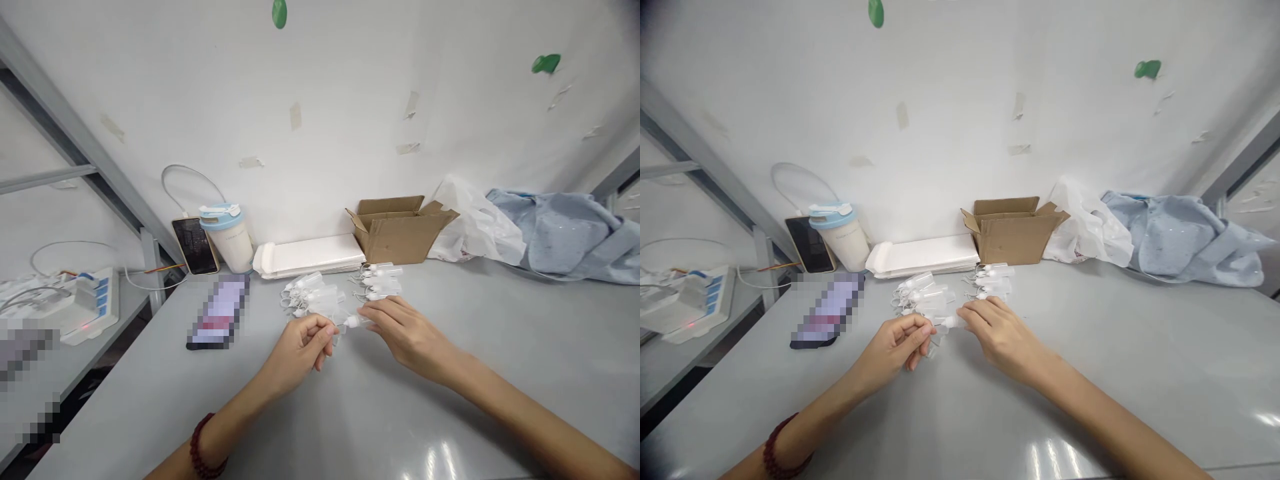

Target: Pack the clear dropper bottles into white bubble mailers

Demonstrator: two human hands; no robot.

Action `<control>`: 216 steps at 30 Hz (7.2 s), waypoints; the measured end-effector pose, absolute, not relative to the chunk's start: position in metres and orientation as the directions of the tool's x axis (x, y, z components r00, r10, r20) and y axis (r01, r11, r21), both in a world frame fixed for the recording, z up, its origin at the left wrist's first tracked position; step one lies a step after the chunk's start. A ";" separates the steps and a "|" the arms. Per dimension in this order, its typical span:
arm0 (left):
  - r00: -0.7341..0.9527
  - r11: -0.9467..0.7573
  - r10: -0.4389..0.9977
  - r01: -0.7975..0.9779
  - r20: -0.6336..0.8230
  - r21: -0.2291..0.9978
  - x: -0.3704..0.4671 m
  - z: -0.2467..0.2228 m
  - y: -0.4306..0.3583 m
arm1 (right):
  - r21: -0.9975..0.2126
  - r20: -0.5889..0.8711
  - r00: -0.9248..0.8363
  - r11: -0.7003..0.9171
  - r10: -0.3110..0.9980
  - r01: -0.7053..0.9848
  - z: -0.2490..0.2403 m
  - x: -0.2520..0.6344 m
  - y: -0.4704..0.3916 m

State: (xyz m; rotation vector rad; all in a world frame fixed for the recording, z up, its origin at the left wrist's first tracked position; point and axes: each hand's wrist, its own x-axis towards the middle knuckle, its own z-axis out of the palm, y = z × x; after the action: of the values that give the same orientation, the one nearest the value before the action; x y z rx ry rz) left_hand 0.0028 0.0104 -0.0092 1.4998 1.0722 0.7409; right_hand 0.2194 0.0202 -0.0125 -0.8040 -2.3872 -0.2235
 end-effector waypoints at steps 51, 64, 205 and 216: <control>0.415 0.009 0.904 0.219 -0.102 0.976 0.004 -0.005 0.006 | -0.002 0.657 -0.635 0.843 0.406 0.538 -0.015 0.214 0.010; 0.412 0.034 0.904 0.192 -0.112 0.981 0.006 -0.009 0.003 | 0.118 0.633 -0.681 0.823 0.368 0.555 -0.015 0.208 0.001; 0.345 -0.110 0.938 0.245 0.020 0.963 0.000 -0.004 0.008 | -0.690 0.433 -0.400 0.583 0.808 0.429 -0.005 0.219 0.014; 0.348 -0.070 0.937 0.233 -0.016 0.970 0.000 -0.006 0.005 | -0.662 0.481 -0.444 0.645 0.756 0.382 -0.014 0.216 0.013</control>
State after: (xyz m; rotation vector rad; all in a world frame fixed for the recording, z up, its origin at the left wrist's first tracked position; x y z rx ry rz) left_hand -0.0001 0.0053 -0.0060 1.5525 1.0939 0.8333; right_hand 0.2157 0.0131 -0.0142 -0.8833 -2.0689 0.5994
